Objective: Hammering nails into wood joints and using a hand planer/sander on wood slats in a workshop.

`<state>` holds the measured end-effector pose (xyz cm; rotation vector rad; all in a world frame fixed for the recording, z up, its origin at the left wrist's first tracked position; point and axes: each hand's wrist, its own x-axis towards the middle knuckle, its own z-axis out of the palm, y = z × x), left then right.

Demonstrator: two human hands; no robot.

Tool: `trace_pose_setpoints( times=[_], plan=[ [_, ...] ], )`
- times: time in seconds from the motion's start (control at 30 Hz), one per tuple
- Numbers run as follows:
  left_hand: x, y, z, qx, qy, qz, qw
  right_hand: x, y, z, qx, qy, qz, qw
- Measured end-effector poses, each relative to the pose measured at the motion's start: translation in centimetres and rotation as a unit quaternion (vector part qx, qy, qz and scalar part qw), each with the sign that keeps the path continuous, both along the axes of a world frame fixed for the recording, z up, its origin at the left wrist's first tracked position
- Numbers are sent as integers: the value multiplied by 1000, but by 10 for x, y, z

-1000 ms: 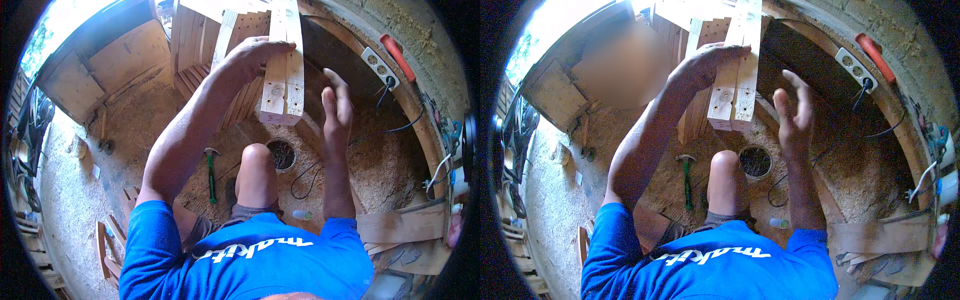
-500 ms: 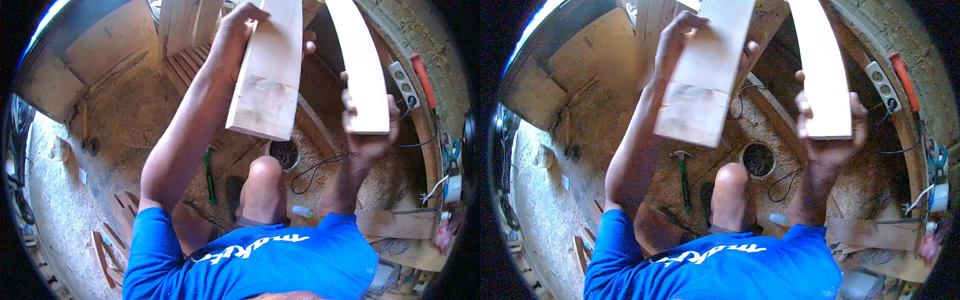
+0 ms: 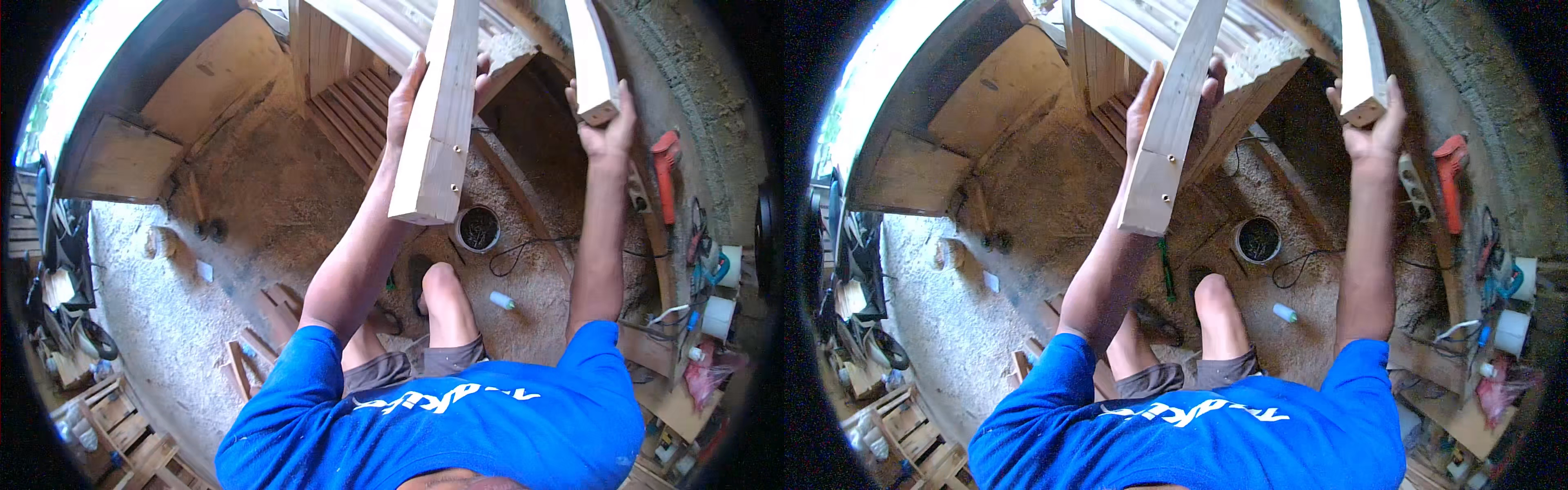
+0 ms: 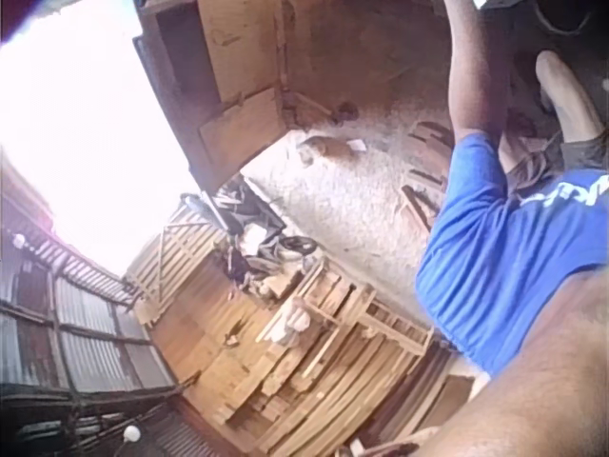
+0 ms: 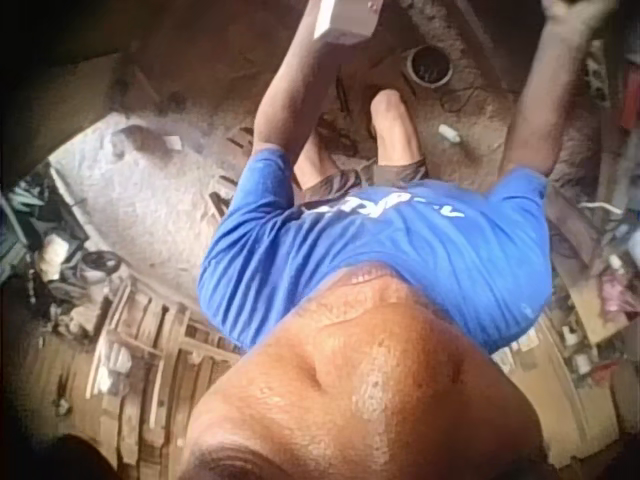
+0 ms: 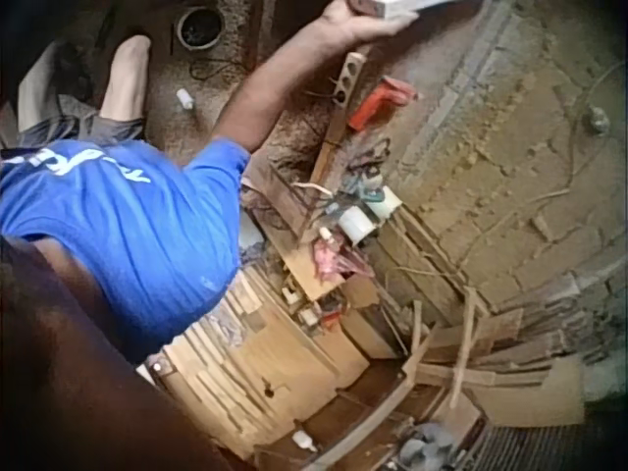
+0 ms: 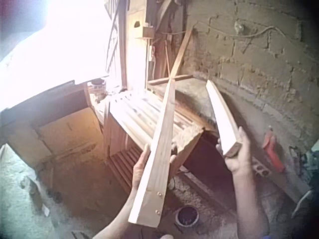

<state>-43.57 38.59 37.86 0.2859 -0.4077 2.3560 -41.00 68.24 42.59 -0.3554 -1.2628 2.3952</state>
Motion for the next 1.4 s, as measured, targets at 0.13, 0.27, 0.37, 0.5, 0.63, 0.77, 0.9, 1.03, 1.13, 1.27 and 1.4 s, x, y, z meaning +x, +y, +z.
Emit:
trace_pose_setpoints(
  times=[0.13,0.27,0.37,0.5,0.63,0.77,0.9,1.03,1.13,1.27,1.4],
  plan=[
    [5,3,29,-167,25,66,983,15,-33,-4,-76,-22,-162,984],
    [14,26,54,-371,-10,81,925,32,-11,-45,-139,-70,-202,967],
    [32,32,63,-533,95,217,813,60,-35,-7,-125,-145,-232,954],
    [46,51,77,-612,142,170,760,117,29,-30,202,-161,-269,928],
    [17,66,59,-642,64,109,756,163,110,19,568,-171,-288,752],
    [3,71,129,-757,107,-7,645,160,181,44,659,-247,-198,682],
    [-6,98,173,-780,88,-29,619,183,212,22,575,-385,-78,717],
    [-7,100,183,-836,186,72,511,169,200,19,582,-346,-88,731],
    [-9,116,197,-836,183,100,507,142,221,-32,541,-222,-245,773],
    [10,148,242,-813,215,110,530,103,260,13,427,-257,-236,834],
    [1,196,256,-781,288,123,540,139,282,56,586,-256,-313,702]
  ],
)
